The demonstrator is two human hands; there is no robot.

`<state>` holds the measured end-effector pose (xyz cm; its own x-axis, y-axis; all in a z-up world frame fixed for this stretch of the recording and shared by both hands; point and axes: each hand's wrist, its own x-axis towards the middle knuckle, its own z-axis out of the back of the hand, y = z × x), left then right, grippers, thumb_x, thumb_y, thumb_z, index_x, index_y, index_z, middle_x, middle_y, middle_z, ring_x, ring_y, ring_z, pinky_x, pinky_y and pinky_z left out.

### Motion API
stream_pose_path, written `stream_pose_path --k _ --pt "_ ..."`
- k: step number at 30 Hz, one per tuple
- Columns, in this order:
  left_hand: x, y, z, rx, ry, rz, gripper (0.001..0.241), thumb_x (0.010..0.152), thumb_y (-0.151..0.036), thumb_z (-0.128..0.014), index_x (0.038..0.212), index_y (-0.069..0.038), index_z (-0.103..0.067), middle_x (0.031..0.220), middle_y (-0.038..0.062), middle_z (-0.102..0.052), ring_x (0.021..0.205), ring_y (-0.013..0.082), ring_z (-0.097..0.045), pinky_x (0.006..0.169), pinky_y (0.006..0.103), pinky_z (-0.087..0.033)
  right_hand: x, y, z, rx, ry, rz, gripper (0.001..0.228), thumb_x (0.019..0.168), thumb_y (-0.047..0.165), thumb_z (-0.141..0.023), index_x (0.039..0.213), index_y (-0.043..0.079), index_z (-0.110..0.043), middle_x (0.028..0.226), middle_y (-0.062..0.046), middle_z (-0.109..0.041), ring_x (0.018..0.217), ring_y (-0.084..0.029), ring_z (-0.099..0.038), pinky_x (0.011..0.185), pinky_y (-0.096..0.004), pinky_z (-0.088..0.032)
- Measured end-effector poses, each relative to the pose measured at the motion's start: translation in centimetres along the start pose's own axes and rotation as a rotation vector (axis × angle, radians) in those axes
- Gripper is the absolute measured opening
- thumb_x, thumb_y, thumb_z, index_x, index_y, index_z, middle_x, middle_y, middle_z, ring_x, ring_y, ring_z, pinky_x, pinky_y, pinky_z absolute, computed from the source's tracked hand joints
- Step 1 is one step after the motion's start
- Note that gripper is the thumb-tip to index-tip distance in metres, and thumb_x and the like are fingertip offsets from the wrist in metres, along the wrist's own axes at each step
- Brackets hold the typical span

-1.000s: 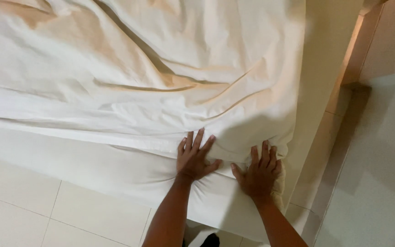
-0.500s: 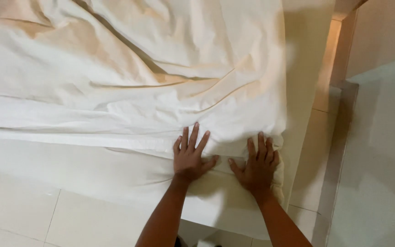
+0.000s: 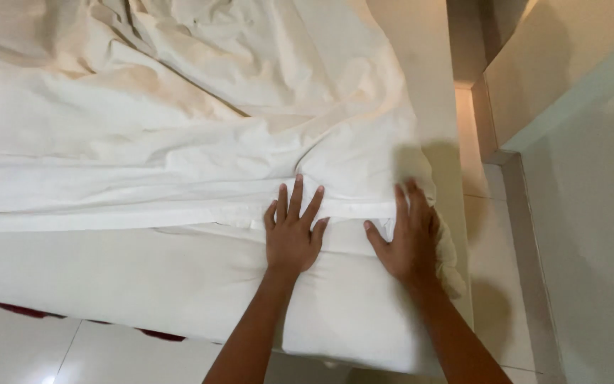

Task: The person spreads a white duvet over a bed with a white sheet and red bed skirt. They pull the duvet from the center towards the headboard and then smooth it out across the mattress, tucking the edges under the mattress at the foot of the bed.

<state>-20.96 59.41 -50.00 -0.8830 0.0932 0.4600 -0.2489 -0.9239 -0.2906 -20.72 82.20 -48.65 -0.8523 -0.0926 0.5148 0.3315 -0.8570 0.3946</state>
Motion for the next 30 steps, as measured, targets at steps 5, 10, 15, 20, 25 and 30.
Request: stream_pose_path --k 5,10,15,20,25,30 --pt "-0.8 0.4 -1.7 -0.042 -0.11 -0.037 0.044 0.103 -0.034 -0.056 0.146 -0.029 -0.06 0.166 0.007 -0.035 0.149 0.0374 -0.033 0.116 0.0514 -0.025 -2.5 -1.7 -0.1 -0.236 -0.167 -0.078 0.094 0.09 0.051 -0.068 0.159 -0.002 -0.031 0.163 -0.031 -0.028 0.145 -0.05 -0.033 0.115 -0.063 -0.026" --pt "-1.9 0.1 -0.6 -0.144 -0.246 -0.09 0.035 0.099 -0.022 -0.061 0.133 -0.019 -0.07 0.159 0.004 -0.048 0.144 0.0347 -0.043 0.113 0.0487 -0.028 -5.3 -5.0 -1.6 -0.392 -0.062 -0.125 0.076 0.1 0.046 -0.054 0.16 0.005 -0.034 0.166 -0.021 -0.033 0.147 -0.041 -0.04 0.113 -0.06 -0.032" --pt "-3.3 -0.1 1.2 -0.246 -0.514 -0.217 0.036 0.093 -0.005 -0.062 0.128 -0.01 -0.072 0.152 0.001 -0.061 0.142 0.0265 -0.05 0.112 0.0435 -0.031 -7.7 -5.5 -1.5 -0.306 -0.094 -0.018 0.058 0.101 0.039 -0.052 0.151 0.01 -0.049 0.157 -0.014 -0.05 0.145 -0.034 -0.043 0.115 -0.056 -0.035" --pt "-2.9 -0.6 1.5 -0.238 -0.565 -0.24 0.035 0.09 -0.013 -0.068 0.124 -0.011 -0.071 0.152 0.003 -0.059 0.139 0.0235 -0.05 0.109 0.0423 -0.029 -8.8 -2.9 1.4 -0.108 -0.09 -0.083 0.053 0.101 0.035 -0.059 0.149 0.01 -0.054 0.146 -0.017 -0.056 0.141 -0.032 -0.047 0.116 -0.049 -0.037" --pt "-3.6 -2.7 3.7 -0.209 -0.533 -0.352 0.054 0.082 -0.028 -0.076 0.132 -0.01 -0.064 0.155 0.007 -0.051 0.139 0.0226 -0.048 0.104 0.0421 -0.028 -8.9 -0.9 2.7 -0.052 -0.181 -0.089 0.051 0.096 0.033 -0.067 0.14 0.009 -0.059 0.15 -0.015 -0.059 0.139 -0.035 -0.05 0.113 -0.047 -0.04" --pt "-3.4 -2.8 1.9 -0.066 -0.45 -0.492 0.058 0.085 -0.029 -0.075 0.142 -0.027 -0.061 0.162 0.006 -0.044 0.143 0.0242 -0.045 0.104 0.041 -0.031 -8.5 1.0 4.6 -0.052 -0.181 -0.012 0.092 0.065 0.026 -0.088 0.145 0.007 -0.047 0.159 -0.019 -0.036 0.138 -0.041 -0.038 0.11 -0.054 -0.034"
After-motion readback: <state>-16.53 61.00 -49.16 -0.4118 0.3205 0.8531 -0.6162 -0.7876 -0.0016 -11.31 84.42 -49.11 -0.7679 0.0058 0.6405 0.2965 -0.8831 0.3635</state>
